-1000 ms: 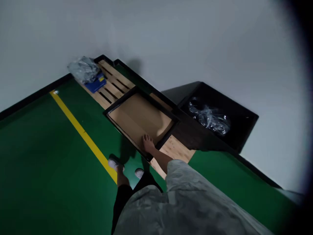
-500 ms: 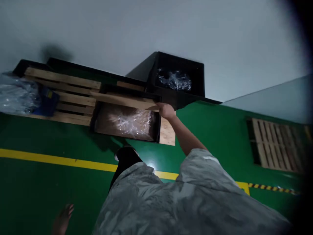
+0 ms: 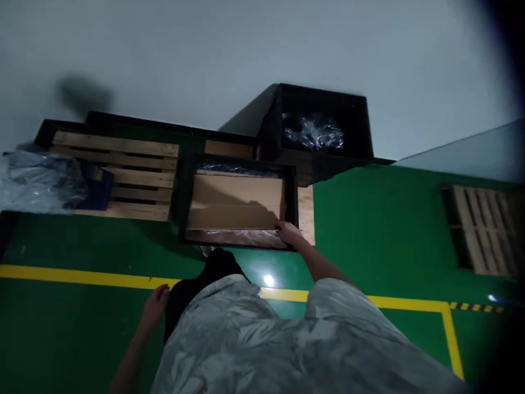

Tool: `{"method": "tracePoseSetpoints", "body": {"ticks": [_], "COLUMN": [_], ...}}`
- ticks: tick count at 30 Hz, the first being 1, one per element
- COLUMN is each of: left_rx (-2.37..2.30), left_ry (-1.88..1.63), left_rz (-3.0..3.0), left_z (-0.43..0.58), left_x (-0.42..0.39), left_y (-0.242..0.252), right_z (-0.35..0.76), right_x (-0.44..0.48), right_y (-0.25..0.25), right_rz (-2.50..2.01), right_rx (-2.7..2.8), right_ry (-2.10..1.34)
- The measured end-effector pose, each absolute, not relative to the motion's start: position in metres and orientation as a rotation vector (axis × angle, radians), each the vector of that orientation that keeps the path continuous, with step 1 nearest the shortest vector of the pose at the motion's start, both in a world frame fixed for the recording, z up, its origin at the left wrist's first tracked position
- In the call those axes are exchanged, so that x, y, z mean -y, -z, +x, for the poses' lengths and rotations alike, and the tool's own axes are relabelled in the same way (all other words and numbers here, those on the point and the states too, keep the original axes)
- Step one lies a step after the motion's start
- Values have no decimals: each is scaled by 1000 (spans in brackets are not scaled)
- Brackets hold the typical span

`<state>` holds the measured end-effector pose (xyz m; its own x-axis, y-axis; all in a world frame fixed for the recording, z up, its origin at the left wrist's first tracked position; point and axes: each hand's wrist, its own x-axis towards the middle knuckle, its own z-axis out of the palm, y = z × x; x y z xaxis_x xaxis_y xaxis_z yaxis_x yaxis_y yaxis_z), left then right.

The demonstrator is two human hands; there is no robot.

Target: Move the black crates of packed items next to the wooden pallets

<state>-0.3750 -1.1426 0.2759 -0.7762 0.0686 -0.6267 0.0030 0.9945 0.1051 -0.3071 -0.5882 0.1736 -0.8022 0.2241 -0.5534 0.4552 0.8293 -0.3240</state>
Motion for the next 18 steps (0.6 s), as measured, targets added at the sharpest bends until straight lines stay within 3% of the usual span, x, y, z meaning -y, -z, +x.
{"method": "tracePoseSetpoints", "body": {"ticks": [9,14,18], "left_rx": [-2295,-2210,-2165], "left_ry": [-89,100,60], "left_rz": [774,845,1019], "left_z": [-502,-509,-516], "left_x": [988,972,965], "left_y": [-177,-138,-129], "right_z": [-318,-309,-288], "right_x": [518,497,501], "right_y": [-200,-235,-257], "right_rz": [842,1054,1309], "right_rx": [-2866,-3098,-3180], "right_ry": [567,589,552]}}
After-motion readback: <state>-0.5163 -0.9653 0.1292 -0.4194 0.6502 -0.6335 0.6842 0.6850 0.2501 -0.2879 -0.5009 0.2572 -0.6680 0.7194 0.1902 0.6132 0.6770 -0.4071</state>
